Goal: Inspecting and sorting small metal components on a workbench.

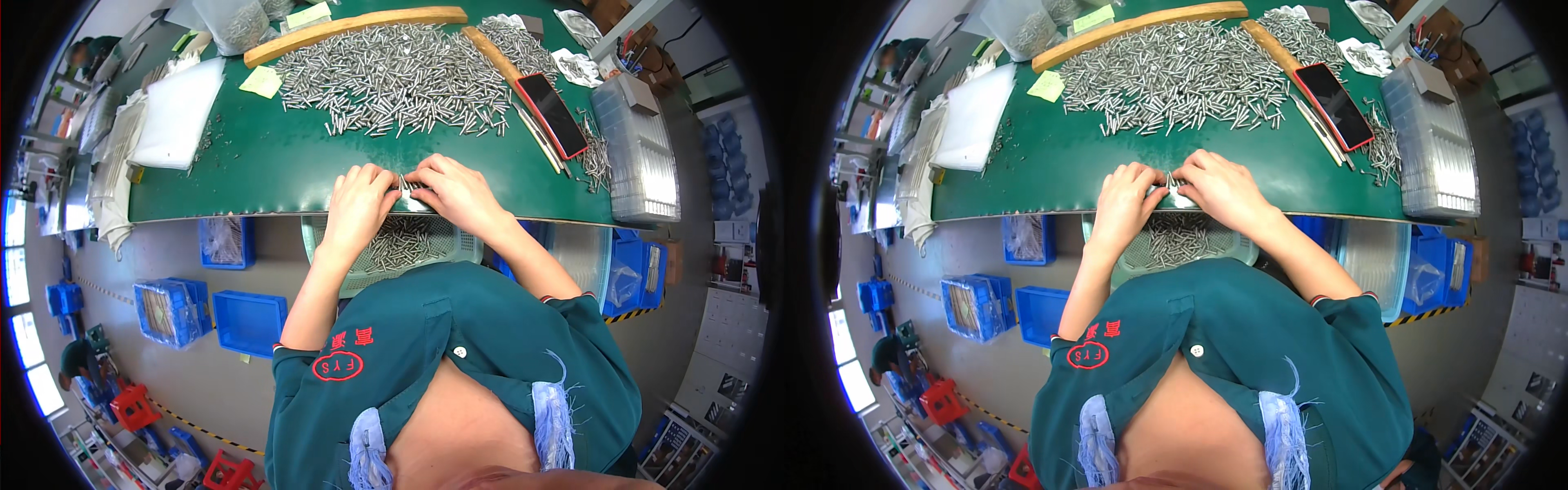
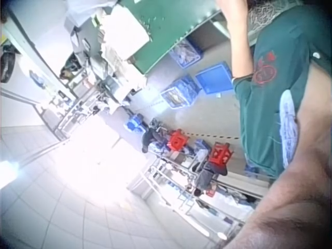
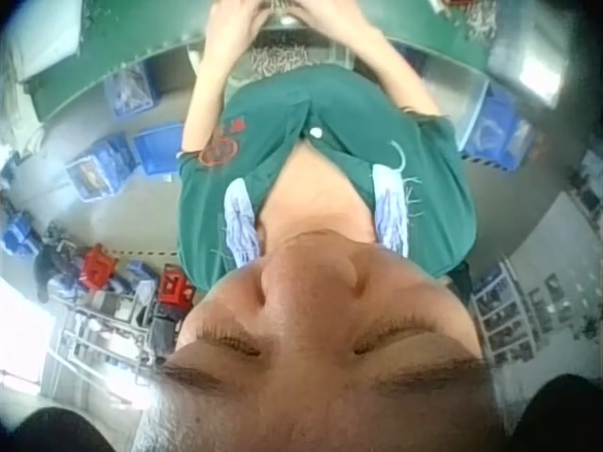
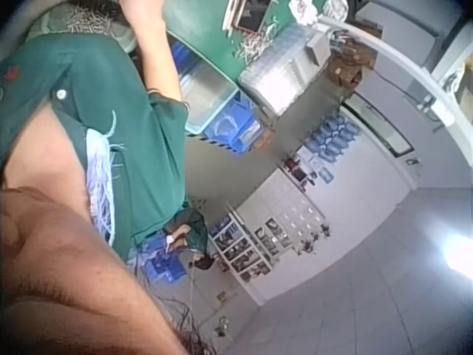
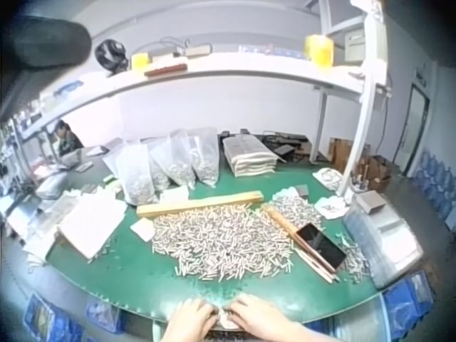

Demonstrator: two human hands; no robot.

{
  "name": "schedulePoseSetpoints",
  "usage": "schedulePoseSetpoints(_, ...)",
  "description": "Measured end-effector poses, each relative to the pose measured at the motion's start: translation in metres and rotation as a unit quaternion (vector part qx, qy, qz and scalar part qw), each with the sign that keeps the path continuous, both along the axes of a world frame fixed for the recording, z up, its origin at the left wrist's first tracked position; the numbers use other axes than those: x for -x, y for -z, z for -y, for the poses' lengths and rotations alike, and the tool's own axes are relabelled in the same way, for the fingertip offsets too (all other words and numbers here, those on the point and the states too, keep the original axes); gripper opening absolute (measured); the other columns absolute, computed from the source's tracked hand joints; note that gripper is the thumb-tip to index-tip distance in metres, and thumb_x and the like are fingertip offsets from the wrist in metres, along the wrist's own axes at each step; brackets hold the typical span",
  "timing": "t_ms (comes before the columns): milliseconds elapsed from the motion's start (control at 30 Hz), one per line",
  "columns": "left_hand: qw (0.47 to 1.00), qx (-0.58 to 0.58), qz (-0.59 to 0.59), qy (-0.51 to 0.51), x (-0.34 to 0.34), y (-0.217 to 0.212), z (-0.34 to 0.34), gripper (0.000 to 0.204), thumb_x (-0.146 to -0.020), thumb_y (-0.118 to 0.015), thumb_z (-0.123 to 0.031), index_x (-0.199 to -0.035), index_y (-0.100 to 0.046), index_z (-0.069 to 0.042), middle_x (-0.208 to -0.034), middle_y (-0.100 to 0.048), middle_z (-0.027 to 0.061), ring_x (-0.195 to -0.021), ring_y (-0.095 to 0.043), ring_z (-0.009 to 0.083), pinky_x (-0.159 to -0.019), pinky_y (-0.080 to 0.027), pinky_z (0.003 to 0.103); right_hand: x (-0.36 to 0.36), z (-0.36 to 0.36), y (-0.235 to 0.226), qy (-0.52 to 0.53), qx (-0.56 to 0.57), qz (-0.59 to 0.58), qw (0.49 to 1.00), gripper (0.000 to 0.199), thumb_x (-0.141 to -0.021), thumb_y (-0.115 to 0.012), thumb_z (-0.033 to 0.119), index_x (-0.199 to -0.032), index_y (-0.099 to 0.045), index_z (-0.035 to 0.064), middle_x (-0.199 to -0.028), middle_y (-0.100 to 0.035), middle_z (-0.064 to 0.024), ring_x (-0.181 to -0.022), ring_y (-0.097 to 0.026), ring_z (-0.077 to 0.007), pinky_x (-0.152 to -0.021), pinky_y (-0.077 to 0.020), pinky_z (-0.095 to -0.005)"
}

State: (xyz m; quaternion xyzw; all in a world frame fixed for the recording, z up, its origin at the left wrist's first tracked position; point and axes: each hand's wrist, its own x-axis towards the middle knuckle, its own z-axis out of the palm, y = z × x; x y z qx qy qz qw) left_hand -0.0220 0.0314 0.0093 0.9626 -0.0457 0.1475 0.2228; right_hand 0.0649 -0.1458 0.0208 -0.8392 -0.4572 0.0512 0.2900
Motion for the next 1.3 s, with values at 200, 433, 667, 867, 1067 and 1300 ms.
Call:
schedulePoseSetpoints(200, 1.000, 0.005, 0.003, -0.012, -0.002, 0.001, 0.001, 0.014, -0.081, -0.067, -0.020, -0.093, -0.063, -0.013, -0.087, -0.057, 0.0026, -0.085, -0.054, 0.0226, -0.073, -0.040, 0.037, -0.001, 0.000, 0.001, 0.002, 0.009, -0.003, 1.000, 0.022, -0.081, -0.068, 0.021, -0.100, -0.064, 0.0105, -0.098, -0.057, -0.0047, -0.091, -0.060, -0.0237, -0.073, -0.0498, -0.0366)
schedulePoseSetpoints(433, 1.000, -0.013, -0.007, -0.001, -0.007, -0.005, 0.005, 0.015, -0.080, -0.068, -0.020, -0.094, -0.066, -0.016, -0.087, -0.057, 0.0003, -0.084, -0.054, 0.0219, -0.073, -0.041, 0.035, -0.002, 0.002, -0.002, 0.017, 0.012, 0.019, 1.000, 0.022, -0.081, -0.068, 0.019, -0.101, -0.064, 0.0100, -0.093, -0.056, -0.0051, -0.087, -0.060, -0.0249, -0.072, -0.0498, -0.0368)
schedulePoseSetpoints(667, 1.000, -0.014, -0.008, -0.003, 0.000, -0.006, 0.006, 0.014, -0.080, -0.068, -0.020, -0.093, -0.066, -0.015, -0.086, -0.057, 0.0003, -0.083, -0.054, 0.0220, -0.073, -0.040, 0.035, -0.001, 0.002, 0.004, 0.007, -0.010, -0.006, 1.000, 0.022, -0.080, -0.068, 0.019, -0.101, -0.064, 0.0119, -0.094, -0.056, -0.0062, -0.088, -0.060, -0.0264, -0.075, -0.0497, -0.0389)
schedulePoseSetpoints(867, 1.000, 0.025, 0.003, -0.018, 0.002, 0.001, 0.006, 0.013, -0.083, -0.065, -0.019, -0.093, -0.061, -0.010, -0.086, -0.058, 0.0031, -0.083, -0.055, 0.0231, -0.071, -0.039, 0.038, 0.001, -0.006, -0.004, -0.002, -0.011, -0.009, 1.000, 0.026, -0.079, -0.070, 0.025, -0.101, -0.064, 0.0128, -0.094, -0.056, -0.0046, -0.087, -0.060, -0.0241, -0.072, -0.0503, -0.0371)
schedulePoseSetpoints(1067, 0.984, 0.170, -0.005, -0.048, 0.017, 0.000, 0.003, 0.012, -0.090, -0.058, -0.012, -0.100, -0.062, -0.006, -0.087, -0.067, 0.0071, -0.071, -0.060, 0.0205, -0.066, -0.047, 0.032, 0.002, -0.017, 0.011, 0.009, -0.035, 0.123, 0.992, 0.020, -0.078, -0.070, 0.032, -0.091, -0.067, 0.0167, -0.087, -0.056, -0.0007, -0.082, -0.059, -0.0185, -0.065, -0.0502, -0.0335)
schedulePoseSetpoints(1300, 0.643, 0.681, -0.351, -0.006, 0.045, 0.014, 0.003, 0.037, -0.096, -0.053, -0.026, -0.121, -0.056, 0.001, -0.110, -0.066, 0.0136, -0.088, -0.066, 0.0155, -0.074, -0.053, 0.026, -0.003, -0.004, 0.008, -0.036, -0.028, 0.115, 0.992, 0.017, -0.080, -0.067, 0.030, -0.089, -0.067, 0.0161, -0.085, -0.057, 0.0013, -0.080, -0.058, -0.0183, -0.064, -0.0505, -0.0328)
